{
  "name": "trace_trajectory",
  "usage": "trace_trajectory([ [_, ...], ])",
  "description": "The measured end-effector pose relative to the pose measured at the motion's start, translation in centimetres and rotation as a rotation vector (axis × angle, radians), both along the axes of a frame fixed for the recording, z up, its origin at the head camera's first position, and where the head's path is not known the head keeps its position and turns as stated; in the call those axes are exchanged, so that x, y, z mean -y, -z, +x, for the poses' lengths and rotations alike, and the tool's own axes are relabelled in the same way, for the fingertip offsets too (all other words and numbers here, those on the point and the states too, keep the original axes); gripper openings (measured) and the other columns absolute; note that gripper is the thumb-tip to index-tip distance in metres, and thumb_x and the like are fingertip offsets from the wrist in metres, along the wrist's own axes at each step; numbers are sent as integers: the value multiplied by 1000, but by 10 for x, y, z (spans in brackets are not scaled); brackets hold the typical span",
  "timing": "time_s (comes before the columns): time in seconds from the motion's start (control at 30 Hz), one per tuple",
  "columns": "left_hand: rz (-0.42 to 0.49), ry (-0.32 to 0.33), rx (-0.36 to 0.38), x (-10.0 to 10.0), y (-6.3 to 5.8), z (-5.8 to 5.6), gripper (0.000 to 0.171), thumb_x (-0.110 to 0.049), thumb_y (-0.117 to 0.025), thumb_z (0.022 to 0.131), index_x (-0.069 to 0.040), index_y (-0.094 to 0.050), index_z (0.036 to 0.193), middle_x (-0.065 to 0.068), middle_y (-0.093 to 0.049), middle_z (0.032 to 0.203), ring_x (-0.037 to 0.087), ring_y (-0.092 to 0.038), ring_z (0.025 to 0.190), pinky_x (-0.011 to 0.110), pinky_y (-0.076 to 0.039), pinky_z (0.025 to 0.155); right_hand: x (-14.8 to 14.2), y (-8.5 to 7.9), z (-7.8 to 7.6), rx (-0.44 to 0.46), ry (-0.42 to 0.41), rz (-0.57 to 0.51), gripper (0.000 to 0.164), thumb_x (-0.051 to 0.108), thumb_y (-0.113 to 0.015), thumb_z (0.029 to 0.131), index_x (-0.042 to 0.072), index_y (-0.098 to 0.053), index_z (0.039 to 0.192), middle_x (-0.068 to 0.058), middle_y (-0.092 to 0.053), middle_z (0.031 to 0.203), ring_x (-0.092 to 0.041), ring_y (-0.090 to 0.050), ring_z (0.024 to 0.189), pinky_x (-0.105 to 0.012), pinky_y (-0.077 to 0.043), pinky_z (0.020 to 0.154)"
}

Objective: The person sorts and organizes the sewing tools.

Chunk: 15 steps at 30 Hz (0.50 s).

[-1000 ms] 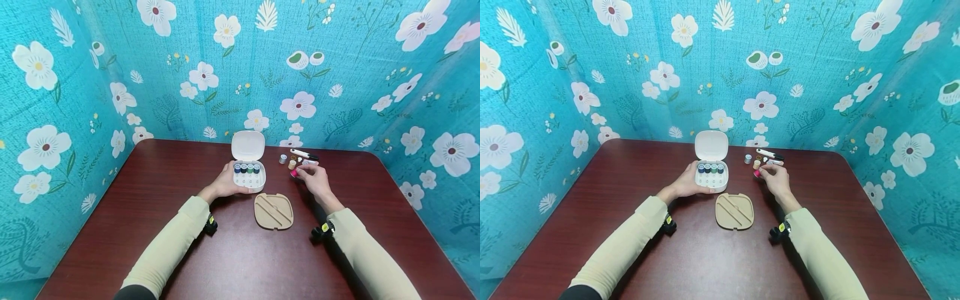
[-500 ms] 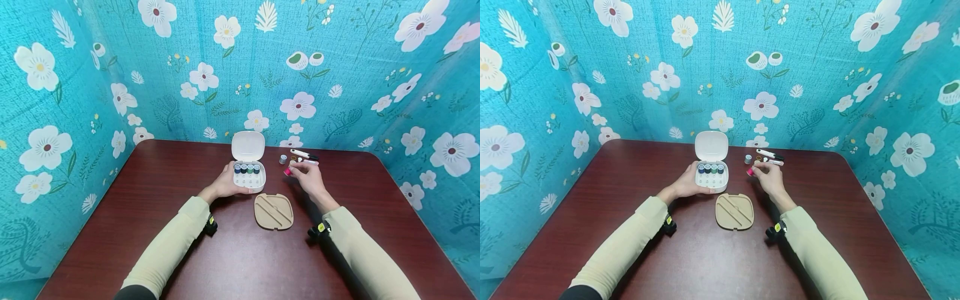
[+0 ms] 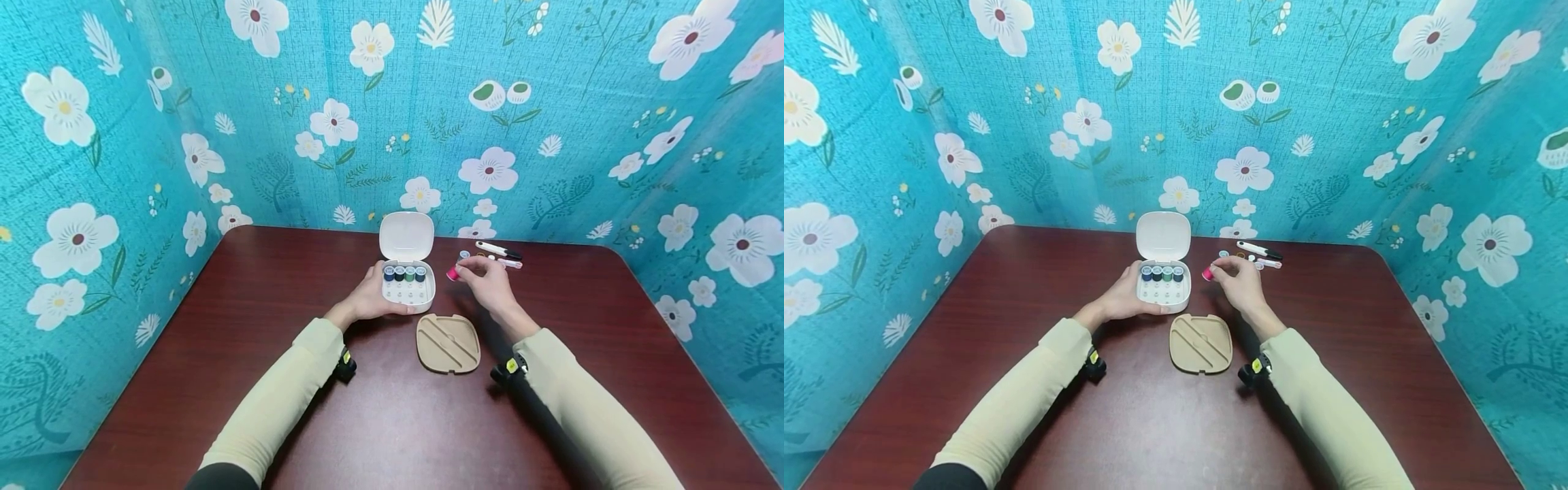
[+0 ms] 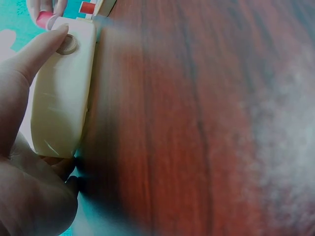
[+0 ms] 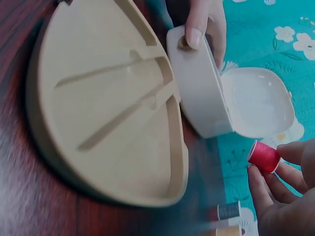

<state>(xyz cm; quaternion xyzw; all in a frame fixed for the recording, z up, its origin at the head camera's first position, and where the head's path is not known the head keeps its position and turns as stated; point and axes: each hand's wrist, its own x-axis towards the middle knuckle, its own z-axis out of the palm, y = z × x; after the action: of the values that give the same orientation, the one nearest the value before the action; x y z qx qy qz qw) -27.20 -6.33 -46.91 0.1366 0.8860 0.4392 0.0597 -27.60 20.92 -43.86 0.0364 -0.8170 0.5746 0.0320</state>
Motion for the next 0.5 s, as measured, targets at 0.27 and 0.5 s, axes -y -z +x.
trace_trajectory([
  [0.27, -7, -1, 2, 1, 0, -1, 122, -47, -96, 63, -6, -27, 154, 16, -43, 141, 28, -47, 125, 44, -39, 109, 14, -2, -2, 9, -25, -11, 26, 11, -68, 99, -6, -68, 119, -24, -69, 110, -41, -69, 103, -44, -56, 93],
  [0.5, -16, 1, 8, 1, 0, 0, 123, -48, -96, 63, -6, -26, 154, 15, -42, 141, 27, -48, 124, 44, -41, 108, 26, 0, 0, 12, -54, 48, 23, 12, -68, 100, -3, -70, 118, -21, -71, 109, -33, -72, 99, -40, -56, 90],
])
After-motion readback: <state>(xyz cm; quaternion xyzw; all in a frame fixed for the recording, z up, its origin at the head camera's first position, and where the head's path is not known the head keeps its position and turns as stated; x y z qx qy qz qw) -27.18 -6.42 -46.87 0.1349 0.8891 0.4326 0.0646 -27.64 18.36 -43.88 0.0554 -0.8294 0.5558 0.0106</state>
